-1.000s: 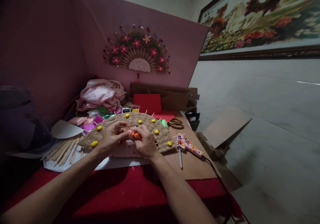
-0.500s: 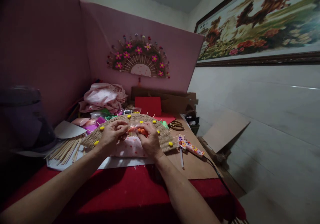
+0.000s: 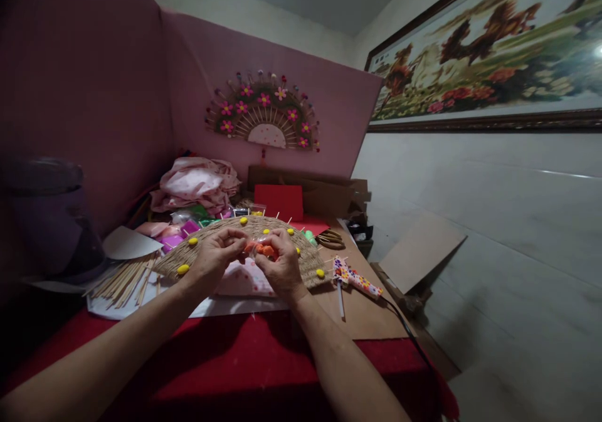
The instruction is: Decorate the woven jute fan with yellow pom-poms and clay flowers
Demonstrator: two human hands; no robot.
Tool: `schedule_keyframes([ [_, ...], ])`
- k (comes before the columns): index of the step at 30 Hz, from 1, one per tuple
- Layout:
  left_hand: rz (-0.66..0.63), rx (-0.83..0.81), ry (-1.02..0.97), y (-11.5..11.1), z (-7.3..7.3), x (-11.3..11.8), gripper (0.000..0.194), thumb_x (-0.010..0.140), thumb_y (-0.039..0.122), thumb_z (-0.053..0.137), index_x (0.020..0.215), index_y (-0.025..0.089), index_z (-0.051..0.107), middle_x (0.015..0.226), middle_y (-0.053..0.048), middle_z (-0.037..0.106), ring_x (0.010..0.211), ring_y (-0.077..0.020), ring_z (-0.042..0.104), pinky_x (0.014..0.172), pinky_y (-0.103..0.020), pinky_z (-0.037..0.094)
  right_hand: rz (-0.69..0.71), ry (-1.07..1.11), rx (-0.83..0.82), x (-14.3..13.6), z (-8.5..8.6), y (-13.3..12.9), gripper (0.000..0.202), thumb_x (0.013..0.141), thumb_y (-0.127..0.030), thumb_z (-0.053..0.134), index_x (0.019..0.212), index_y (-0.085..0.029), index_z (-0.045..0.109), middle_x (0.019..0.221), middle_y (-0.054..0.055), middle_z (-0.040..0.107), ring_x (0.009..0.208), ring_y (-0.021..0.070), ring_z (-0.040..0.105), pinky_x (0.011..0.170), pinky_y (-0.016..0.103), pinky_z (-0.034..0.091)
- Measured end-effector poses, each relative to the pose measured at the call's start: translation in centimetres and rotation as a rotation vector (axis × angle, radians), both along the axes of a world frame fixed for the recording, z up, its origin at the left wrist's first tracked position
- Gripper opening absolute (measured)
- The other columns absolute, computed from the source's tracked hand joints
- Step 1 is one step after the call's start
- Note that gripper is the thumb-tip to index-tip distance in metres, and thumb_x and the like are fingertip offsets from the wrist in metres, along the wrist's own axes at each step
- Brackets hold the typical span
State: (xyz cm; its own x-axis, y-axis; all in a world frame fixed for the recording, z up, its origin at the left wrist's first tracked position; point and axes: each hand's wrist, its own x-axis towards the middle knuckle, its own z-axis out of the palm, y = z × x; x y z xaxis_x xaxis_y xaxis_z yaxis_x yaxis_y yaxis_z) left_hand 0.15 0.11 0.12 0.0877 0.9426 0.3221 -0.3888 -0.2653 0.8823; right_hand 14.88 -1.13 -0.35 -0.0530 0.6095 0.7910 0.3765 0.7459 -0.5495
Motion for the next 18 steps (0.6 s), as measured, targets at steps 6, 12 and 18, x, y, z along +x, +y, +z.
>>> schedule_keyframes([
  [6, 0.017, -0.079, -0.08, 0.5, -0.32, -0.1, 0.034, 0.053, 0.03, 0.081, 0.072, 0.013, 0.059, 0.052, 0.002, 0.06, 0.045, -0.0087, 0.053, 0.045, -0.02, 0.041, 0.015, 0.097, -0.017, -0.06, -0.34, 0.34, 0.006, 0.075, -0.024, 0.064, 0.075, -0.019, 0.063, 0.086, 0.003, 0.052, 0.083, 0.016, 0.052, 0.076, 0.029, 0.045],
  [12, -0.031, -0.032, -0.038, 0.37, -0.18, -0.06, 0.037, 0.051, 0.028, 0.082, 0.077, 0.012, 0.061, 0.061, -0.001, 0.065, 0.052, -0.0102, 0.056, 0.049, -0.022, 0.043, 0.119, 0.052, -0.082, -0.06, -0.54, 0.77, 0.014, 0.076, -0.022, 0.062, 0.088, -0.02, 0.067, 0.09, 0.004, 0.053, 0.089, 0.0172, 0.054, 0.079, 0.03, 0.046],
  [18, 0.023, -0.022, 0.014, -0.13, -0.01, 0.32, 0.037, 0.051, 0.023, 0.079, 0.079, 0.013, 0.057, 0.055, 0.003, 0.06, 0.045, -0.0073, 0.05, 0.045, -0.019, 0.038, 0.014, -0.107, 0.028, -0.18, -0.63, 0.15, 0.01, 0.074, -0.02, 0.064, 0.084, -0.02, 0.066, 0.086, 0.004, 0.052, 0.081, 0.0175, 0.054, 0.074, 0.03, 0.047],
])
